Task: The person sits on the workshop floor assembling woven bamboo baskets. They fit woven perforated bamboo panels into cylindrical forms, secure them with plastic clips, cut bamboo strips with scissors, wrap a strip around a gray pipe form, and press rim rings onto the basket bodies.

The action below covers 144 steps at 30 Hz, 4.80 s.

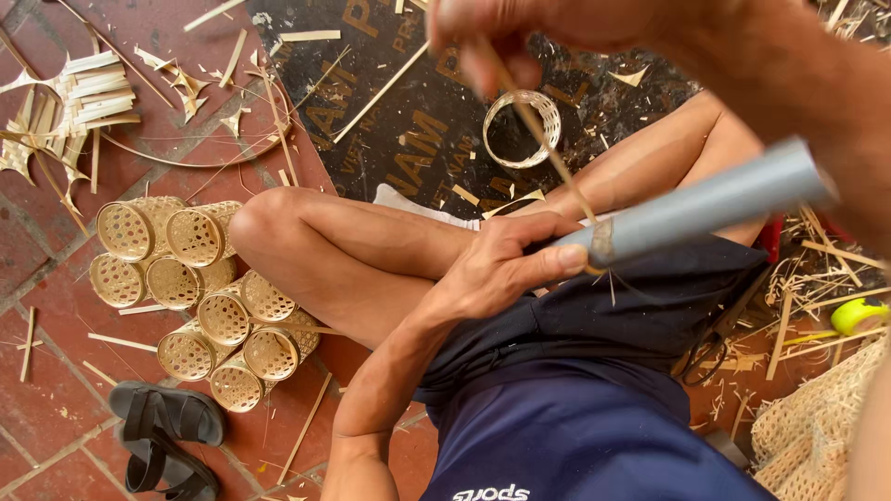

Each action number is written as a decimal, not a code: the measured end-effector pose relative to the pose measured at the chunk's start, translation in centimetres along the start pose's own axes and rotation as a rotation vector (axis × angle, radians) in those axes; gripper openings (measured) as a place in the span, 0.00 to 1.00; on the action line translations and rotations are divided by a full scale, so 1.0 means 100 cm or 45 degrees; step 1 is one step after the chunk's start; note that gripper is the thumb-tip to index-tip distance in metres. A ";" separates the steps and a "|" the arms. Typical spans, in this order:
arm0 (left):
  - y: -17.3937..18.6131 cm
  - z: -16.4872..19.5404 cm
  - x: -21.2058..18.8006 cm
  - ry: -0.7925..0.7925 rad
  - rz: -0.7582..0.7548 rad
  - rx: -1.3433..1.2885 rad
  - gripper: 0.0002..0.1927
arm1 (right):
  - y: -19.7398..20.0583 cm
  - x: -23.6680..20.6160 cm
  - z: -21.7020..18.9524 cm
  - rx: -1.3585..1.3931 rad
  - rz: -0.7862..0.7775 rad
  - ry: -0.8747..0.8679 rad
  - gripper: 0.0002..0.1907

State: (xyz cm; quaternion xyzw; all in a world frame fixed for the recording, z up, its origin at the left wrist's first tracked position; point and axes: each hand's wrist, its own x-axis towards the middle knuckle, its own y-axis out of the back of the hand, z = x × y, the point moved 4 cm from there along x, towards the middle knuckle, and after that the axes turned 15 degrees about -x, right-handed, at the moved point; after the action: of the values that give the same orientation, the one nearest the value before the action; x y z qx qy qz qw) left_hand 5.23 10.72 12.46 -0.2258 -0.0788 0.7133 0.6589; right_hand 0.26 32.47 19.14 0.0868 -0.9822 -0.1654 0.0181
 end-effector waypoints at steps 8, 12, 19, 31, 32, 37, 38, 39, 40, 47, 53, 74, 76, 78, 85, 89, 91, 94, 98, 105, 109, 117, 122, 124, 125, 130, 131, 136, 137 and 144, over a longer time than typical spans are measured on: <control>0.033 -0.033 0.034 -0.213 0.172 -0.232 0.23 | -0.050 -0.067 -0.123 -1.090 0.000 0.700 0.13; 0.035 -0.044 0.031 -0.115 0.231 -0.873 0.21 | -0.081 -0.129 -0.136 -1.592 0.396 0.659 0.13; 0.013 -0.034 0.021 -0.108 0.055 -1.143 0.23 | -0.112 -0.233 -0.056 -1.279 1.074 -0.440 0.09; -0.034 0.012 0.009 0.344 -0.910 -1.023 0.32 | -0.038 -0.132 0.006 0.091 -0.162 0.379 0.10; -0.035 0.014 0.007 0.354 -0.933 -0.873 0.32 | -0.039 -0.124 -0.009 0.029 -0.274 0.331 0.11; -0.026 0.030 0.017 -0.678 -0.176 1.013 0.21 | -0.041 -0.105 -0.065 -1.178 -0.415 -0.135 0.16; -0.025 0.030 0.018 -0.779 0.062 1.305 0.21 | -0.045 -0.109 -0.069 -1.437 -0.364 -0.283 0.18; -0.019 0.025 0.025 -0.619 0.181 1.400 0.24 | -0.050 -0.114 -0.070 -1.567 -0.255 -0.436 0.21; -0.013 0.019 0.030 -0.451 0.291 1.477 0.28 | -0.054 -0.120 -0.067 -1.690 -0.144 -0.594 0.24; 0.002 0.021 0.037 -0.576 0.609 1.458 0.29 | -0.098 -0.156 -0.017 -0.782 0.885 -0.495 0.12; -0.003 -0.005 0.031 -0.308 0.276 0.178 0.24 | -0.119 -0.190 0.008 -0.122 1.189 -0.466 0.10; -0.027 -0.107 0.025 0.368 -0.403 -0.672 0.27 | -0.170 -0.219 0.036 0.249 1.223 -0.308 0.26; -0.006 -0.083 0.023 0.240 -0.358 -0.327 0.27 | -0.168 -0.222 0.039 0.179 1.092 -0.414 0.25; 0.005 -0.054 0.023 -0.002 -0.373 -0.061 0.25 | -0.167 -0.225 0.045 0.029 1.034 -0.522 0.20; 0.087 -0.004 0.029 -0.081 -0.194 0.721 0.26 | -0.140 -0.230 0.104 0.479 1.314 -0.310 0.08; 0.183 0.015 0.030 -0.420 0.353 1.090 0.24 | -0.119 -0.243 0.131 0.494 1.532 -0.312 0.13; 0.215 0.014 0.033 -0.507 0.497 1.467 0.24 | -0.119 -0.243 0.139 0.441 1.554 -0.320 0.11; 0.243 -0.010 0.039 -0.406 0.560 1.744 0.22 | -0.126 -0.241 0.150 0.390 1.576 -0.374 0.14; 0.257 -0.054 0.050 -0.233 0.479 1.739 0.22 | -0.139 -0.237 0.161 0.374 1.513 -0.379 0.21; 0.186 -0.045 0.030 -0.293 0.547 1.459 0.17 | -0.175 -0.222 0.147 0.227 1.341 -0.365 0.30; 0.072 -0.089 -0.008 0.145 0.384 -0.061 0.20 | -0.210 -0.208 0.128 0.237 1.213 -0.505 0.32; 0.034 -0.068 -0.023 -0.160 0.247 0.142 0.08 | -0.180 -0.210 0.086 -0.419 0.944 -0.408 0.19; 0.043 -0.033 -0.011 -0.295 0.025 0.224 0.08 | -0.131 -0.197 0.063 -0.597 0.539 -0.010 0.17; 0.048 -0.024 -0.006 -0.300 -0.091 0.246 0.10 | -0.119 -0.185 0.061 -0.584 0.366 0.027 0.18; 0.051 -0.020 -0.003 -0.307 -0.149 0.262 0.11 | -0.115 -0.179 0.061 -0.560 0.288 0.001 0.17; 0.067 -0.007 0.020 -0.313 -0.296 0.444 0.13 | -0.098 -0.155 0.076 -0.316 0.008 0.029 0.15; 0.071 -0.007 0.025 -0.306 -0.322 0.453 0.13 | -0.094 -0.151 0.081 -0.299 0.008 0.037 0.15; 0.093 -0.011 0.046 -0.465 -0.226 0.771 0.12 | -0.082 -0.133 0.096 -0.622 0.037 0.039 0.13; 0.095 -0.013 0.048 -0.525 -0.200 0.870 0.13 | -0.081 -0.129 0.098 -0.730 0.036 0.042 0.13; 0.096 -0.043 0.062 -0.587 -0.190 1.422 0.16 | -0.093 -0.111 0.118 -1.354 0.136 0.185 0.11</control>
State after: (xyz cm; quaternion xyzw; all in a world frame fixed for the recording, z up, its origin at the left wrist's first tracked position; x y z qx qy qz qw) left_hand -1.80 14.86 3.39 0.3203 0.1510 0.6292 0.6919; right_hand 11.91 29.56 4.81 0.0267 -0.7622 -0.6324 0.1359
